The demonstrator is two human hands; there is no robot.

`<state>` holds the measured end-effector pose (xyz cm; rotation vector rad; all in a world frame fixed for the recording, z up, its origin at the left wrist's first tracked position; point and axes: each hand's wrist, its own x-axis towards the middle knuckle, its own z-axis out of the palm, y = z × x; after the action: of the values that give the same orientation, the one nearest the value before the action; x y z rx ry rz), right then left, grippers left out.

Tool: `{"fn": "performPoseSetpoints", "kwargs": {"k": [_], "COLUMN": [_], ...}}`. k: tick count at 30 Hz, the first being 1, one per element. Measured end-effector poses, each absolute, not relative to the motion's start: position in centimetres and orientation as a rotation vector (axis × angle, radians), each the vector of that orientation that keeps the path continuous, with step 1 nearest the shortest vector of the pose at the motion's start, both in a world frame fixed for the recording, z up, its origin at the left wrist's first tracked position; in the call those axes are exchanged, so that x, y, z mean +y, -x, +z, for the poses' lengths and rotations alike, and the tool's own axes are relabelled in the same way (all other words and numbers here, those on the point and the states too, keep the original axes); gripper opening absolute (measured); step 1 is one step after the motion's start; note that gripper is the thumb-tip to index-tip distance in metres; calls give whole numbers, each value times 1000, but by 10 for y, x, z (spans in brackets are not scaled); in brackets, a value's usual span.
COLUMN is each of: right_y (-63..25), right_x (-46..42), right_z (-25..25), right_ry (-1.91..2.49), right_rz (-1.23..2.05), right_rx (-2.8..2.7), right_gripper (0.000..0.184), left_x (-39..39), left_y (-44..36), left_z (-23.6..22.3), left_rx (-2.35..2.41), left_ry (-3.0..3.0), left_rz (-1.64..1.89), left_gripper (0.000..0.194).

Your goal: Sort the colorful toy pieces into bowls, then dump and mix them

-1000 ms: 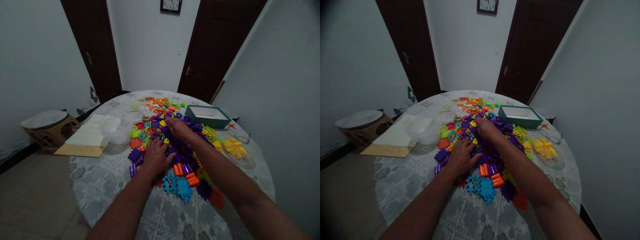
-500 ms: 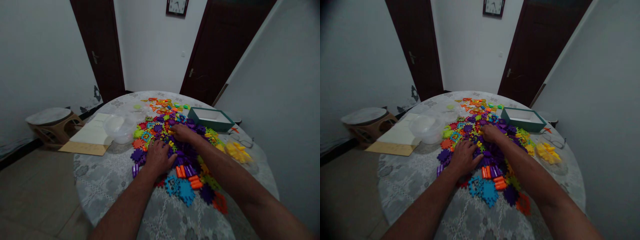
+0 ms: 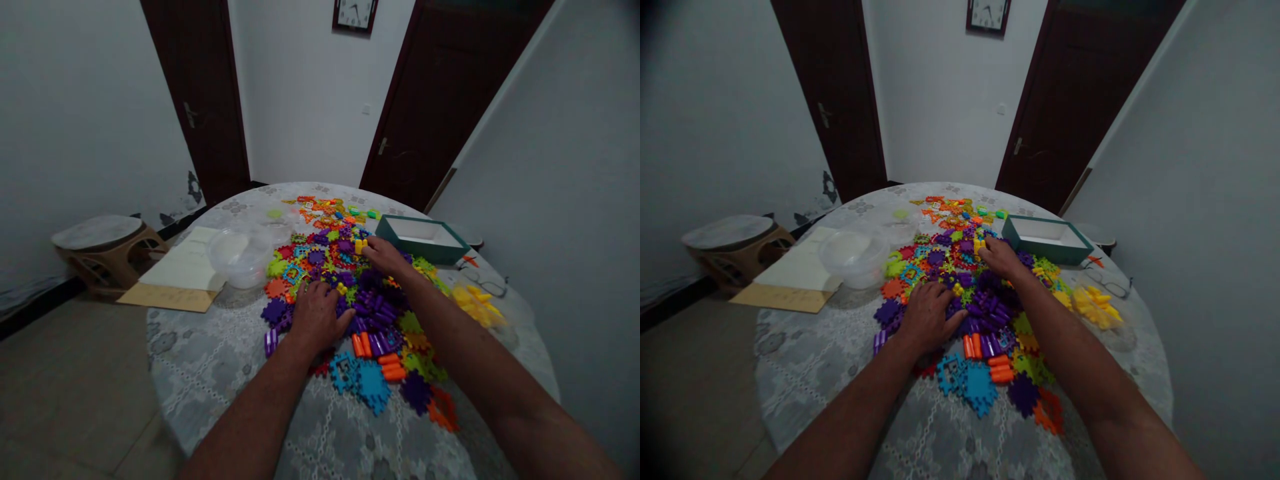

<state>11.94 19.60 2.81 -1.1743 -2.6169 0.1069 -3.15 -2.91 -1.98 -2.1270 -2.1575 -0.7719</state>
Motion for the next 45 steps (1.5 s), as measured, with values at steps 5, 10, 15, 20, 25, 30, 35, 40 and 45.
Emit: {"fn": "performPoseSetpoints", "kwargs": {"k": [5,10,15,20,25,30,35,40,45], "right_y": [-78,-58,-81,-121,-132,-106,-74,-56,-69], "right_x": [207,215,209,203,206,211,212,210,212], "right_z": [22,16,18,24,28,19,0,-12,0], "right_ry": [1123,970,863,906,1037,1150,1141,1054,1094], "right_rz": [35,51,95,106,84,9,61,87,10], "right_rx": [-2596,-2773,-2939,-2978,-2889,-2740,-2738,-2822,-2822], "right_gripper": [24,20,19,16,18,30,33,22,21], "left_x": [-29,-28,-27,-26,-25,-26,-26,-27,-27], "left_y": [32,33,36,36,36,35,34,35,34], "left_z": [-21,-23,-27,-29,-28,-26,-23,-24,-25], "left_rx": [-2149,-2175,-2167,-2166,-2145,-2163,-2183,-2187,-2177], "left_ry": [2124,2111,2082,2070,2086,2085,2091,2093,2085], "left_rz": [-771,-792,-849,-798,-754,-788,-773,-775,-767], "left_gripper": [39,34,36,30,28,27,27,29,30]}}
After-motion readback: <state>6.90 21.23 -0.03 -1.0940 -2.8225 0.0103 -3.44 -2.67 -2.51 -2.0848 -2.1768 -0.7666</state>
